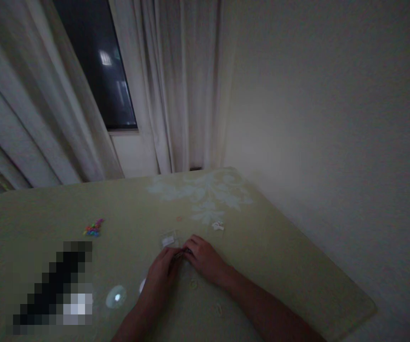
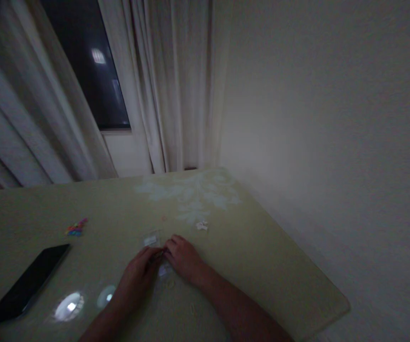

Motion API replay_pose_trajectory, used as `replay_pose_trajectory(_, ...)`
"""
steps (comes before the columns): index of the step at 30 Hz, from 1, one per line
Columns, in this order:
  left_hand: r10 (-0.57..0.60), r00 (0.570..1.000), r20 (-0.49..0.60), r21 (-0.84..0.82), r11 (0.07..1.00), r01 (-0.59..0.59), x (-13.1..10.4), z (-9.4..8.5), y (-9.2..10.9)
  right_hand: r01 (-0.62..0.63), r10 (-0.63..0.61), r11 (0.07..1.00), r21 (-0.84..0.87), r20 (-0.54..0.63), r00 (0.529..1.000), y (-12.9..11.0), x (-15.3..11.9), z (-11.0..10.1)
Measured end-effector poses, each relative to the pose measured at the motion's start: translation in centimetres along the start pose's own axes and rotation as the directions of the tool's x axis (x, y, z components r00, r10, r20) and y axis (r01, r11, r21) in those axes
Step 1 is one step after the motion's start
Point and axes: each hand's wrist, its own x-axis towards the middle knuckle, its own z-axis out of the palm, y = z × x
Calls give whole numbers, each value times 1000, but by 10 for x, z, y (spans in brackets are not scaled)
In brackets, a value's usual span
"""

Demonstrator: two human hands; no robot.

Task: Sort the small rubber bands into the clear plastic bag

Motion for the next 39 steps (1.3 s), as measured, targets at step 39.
replay_pose_trajectory(39,-9,1000,23,18,1000,8,-2,8,2,-14,16,999,-48,52,999,-7,-4,2)
